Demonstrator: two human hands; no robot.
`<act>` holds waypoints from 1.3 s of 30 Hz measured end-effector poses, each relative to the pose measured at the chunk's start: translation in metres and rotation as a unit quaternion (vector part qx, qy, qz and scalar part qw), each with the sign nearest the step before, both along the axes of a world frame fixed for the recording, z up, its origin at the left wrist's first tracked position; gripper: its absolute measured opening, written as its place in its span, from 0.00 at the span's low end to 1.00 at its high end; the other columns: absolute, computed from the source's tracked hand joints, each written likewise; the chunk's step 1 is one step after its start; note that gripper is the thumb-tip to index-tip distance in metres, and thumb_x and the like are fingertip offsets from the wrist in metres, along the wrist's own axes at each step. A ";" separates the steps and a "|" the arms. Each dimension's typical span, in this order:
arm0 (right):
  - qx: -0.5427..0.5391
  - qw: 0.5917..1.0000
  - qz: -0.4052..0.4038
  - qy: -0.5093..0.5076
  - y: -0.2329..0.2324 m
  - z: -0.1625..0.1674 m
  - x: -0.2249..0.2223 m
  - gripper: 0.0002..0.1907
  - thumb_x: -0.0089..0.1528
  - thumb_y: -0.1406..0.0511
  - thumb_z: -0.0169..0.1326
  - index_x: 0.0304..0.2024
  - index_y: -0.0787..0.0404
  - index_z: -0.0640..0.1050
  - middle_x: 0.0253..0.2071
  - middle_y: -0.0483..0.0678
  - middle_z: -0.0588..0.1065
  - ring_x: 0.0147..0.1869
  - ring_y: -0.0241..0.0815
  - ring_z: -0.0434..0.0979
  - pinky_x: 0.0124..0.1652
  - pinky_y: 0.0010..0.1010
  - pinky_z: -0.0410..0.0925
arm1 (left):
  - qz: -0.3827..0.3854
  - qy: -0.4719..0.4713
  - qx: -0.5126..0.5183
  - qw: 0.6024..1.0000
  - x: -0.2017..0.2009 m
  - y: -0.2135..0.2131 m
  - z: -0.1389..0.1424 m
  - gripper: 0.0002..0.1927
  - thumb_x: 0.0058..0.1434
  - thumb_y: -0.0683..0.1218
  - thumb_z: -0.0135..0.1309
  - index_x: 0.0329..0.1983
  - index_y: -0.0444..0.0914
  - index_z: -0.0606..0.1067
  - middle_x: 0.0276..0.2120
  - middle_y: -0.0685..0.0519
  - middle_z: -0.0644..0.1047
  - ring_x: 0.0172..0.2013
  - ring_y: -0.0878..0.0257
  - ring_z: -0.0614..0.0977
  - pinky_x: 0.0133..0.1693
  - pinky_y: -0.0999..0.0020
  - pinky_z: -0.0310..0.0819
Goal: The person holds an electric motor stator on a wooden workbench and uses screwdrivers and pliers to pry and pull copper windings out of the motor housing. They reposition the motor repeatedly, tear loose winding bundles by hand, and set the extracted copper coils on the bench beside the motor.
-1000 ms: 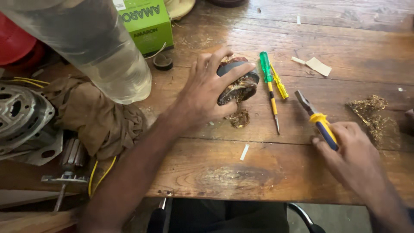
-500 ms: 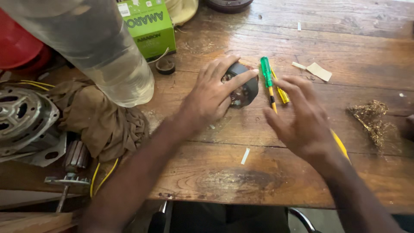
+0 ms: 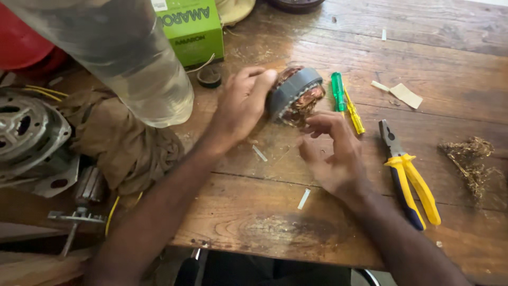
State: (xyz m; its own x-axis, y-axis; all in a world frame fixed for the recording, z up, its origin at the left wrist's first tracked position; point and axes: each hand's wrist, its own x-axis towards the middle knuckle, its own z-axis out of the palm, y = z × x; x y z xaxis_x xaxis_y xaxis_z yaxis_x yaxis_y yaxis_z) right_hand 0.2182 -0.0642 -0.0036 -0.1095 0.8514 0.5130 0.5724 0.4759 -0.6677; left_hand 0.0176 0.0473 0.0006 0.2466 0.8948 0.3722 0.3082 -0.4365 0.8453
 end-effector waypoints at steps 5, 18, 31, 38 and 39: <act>0.057 0.996 -0.064 -0.037 0.001 0.001 -0.007 0.26 0.62 0.69 0.68 0.58 0.63 0.69 0.52 0.53 0.72 0.51 0.42 0.74 0.48 0.33 0.72 | -0.009 0.080 0.025 0.996 0.009 -0.008 -0.005 0.37 0.59 0.71 0.53 0.54 0.35 0.75 0.51 0.43 0.76 0.52 0.51 0.77 0.54 0.55 0.69; -0.051 0.997 -0.037 0.038 0.030 -0.001 0.006 0.30 0.69 0.71 0.56 0.70 0.63 0.60 0.64 0.58 0.76 0.53 0.44 0.85 0.44 0.27 0.80 | 0.007 0.190 0.015 0.982 0.012 -0.004 -0.012 0.45 0.55 0.79 0.47 0.54 0.38 0.73 0.49 0.48 0.76 0.51 0.55 0.79 0.55 0.48 0.64; 0.195 0.954 -0.089 -0.207 0.012 -0.005 0.001 0.20 0.59 0.69 0.68 0.49 0.53 0.73 0.68 0.57 0.58 0.73 0.56 0.60 0.62 0.44 0.62 | -0.009 0.141 -0.011 0.990 -0.001 0.012 -0.021 0.52 0.48 0.79 0.56 0.59 0.34 0.74 0.57 0.46 0.72 0.57 0.54 0.76 0.59 0.54 0.69; 0.211 0.901 -0.141 -0.352 0.032 -0.014 -0.014 0.15 0.65 0.68 0.62 0.55 0.57 0.82 0.75 0.59 0.49 0.80 0.58 0.46 0.74 0.47 0.50 | 0.006 0.146 0.042 0.988 -0.003 0.013 -0.027 0.49 0.48 0.79 0.59 0.56 0.36 0.78 0.58 0.47 0.72 0.60 0.51 0.74 0.62 0.50 0.62; 0.213 0.904 -0.141 -0.342 0.033 -0.016 -0.014 0.13 0.68 0.68 0.60 0.55 0.57 0.81 0.75 0.57 0.49 0.81 0.56 0.45 0.76 0.46 0.49 | 0.007 0.143 0.055 0.988 -0.003 0.013 -0.028 0.48 0.48 0.79 0.60 0.56 0.36 0.78 0.58 0.47 0.72 0.60 0.50 0.73 0.62 0.49 0.61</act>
State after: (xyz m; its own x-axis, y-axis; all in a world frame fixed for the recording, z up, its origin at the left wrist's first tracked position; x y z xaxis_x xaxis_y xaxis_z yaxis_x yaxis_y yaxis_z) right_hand 0.2043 -0.0311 -0.0192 -0.3345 0.6354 0.6960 0.9209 0.3773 0.0981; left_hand 0.0142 0.0607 -0.0270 0.3431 0.8569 0.3846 0.5345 -0.5149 0.6702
